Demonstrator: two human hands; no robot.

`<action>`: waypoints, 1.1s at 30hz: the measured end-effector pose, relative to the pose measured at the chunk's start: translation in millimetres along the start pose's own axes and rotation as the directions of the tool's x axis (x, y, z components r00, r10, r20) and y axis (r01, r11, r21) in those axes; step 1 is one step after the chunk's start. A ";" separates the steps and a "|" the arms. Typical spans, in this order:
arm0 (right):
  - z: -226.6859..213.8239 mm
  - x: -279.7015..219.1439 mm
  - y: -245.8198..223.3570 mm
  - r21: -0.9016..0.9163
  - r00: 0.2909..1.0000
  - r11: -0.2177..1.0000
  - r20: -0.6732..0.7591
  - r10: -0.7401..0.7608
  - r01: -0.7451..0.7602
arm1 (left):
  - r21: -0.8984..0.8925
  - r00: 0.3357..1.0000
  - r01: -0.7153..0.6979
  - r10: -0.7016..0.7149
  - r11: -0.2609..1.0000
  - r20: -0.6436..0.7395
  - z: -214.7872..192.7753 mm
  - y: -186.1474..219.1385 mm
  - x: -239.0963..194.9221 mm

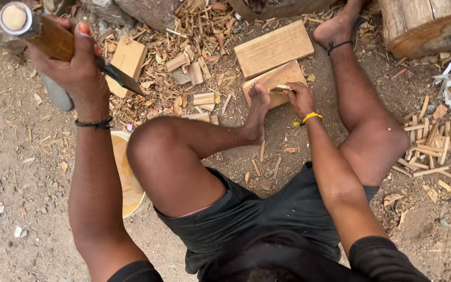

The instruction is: The person sits on the ground and uses a wooden mallet to strike a cylindrical tool, splitting small pieces of wood into thin slivers. The person repeatedly picks up wood pieces, positions them on a larger block, and strikes them to create smaller fragments.

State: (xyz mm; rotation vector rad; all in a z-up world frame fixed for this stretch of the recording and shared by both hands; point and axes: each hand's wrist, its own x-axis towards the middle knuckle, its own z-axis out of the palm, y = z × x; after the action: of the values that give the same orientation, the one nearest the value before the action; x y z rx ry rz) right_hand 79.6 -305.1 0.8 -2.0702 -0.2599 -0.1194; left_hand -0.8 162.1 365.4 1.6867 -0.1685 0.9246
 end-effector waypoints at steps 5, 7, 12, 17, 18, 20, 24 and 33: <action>0.2 13.0 -5.2 -0.110 0.996 0.992 0.068 -0.059 0.066 | -0.072 0.999 0.048 -0.049 0.996 -0.005 17.7 -25.4 -2.2; 3.3 15.9 -7.9 -0.112 0.992 0.989 0.088 -0.086 0.095 | -0.002 0.992 0.120 -0.120 0.993 0.038 24.7 -30.6 -2.5; -4.4 25.5 -17.4 -0.132 0.984 0.988 0.170 -0.053 0.076 | 0.114 0.987 0.069 -0.085 0.991 0.139 40.0 -37.1 -5.1; -5.9 28.8 -34.0 -0.209 0.979 0.975 0.202 -0.036 0.079 | 0.222 0.961 -0.031 -0.032 0.974 0.274 50.7 -29.0 -1.9; -6.0 26.2 -35.6 -0.219 0.980 0.972 0.196 -0.044 0.087 | 0.199 0.961 0.087 -0.135 0.976 0.242 52.3 -25.9 -3.9; -8.5 22.7 -37.1 -0.233 0.976 0.967 0.210 -0.054 0.103 | 0.140 0.919 0.319 -0.342 0.937 0.195 51.9 -23.5 -5.8; -7.2 23.2 -38.6 -0.212 0.976 0.968 0.198 -0.091 0.133 | 0.255 0.941 -0.030 -0.059 0.966 0.334 43.4 -37.0 -7.5; -3.0 13.9 -13.2 -0.252 0.984 0.964 0.175 -0.037 0.081 | 0.201 0.906 0.113 -0.184 0.973 0.380 50.7 -19.1 -7.1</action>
State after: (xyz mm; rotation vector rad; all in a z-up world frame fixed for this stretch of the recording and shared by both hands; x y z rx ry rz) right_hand 90.1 -299.7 16.1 -2.3364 -0.4299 -0.0140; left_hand 29.5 121.9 344.1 2.0105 -0.2305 0.4833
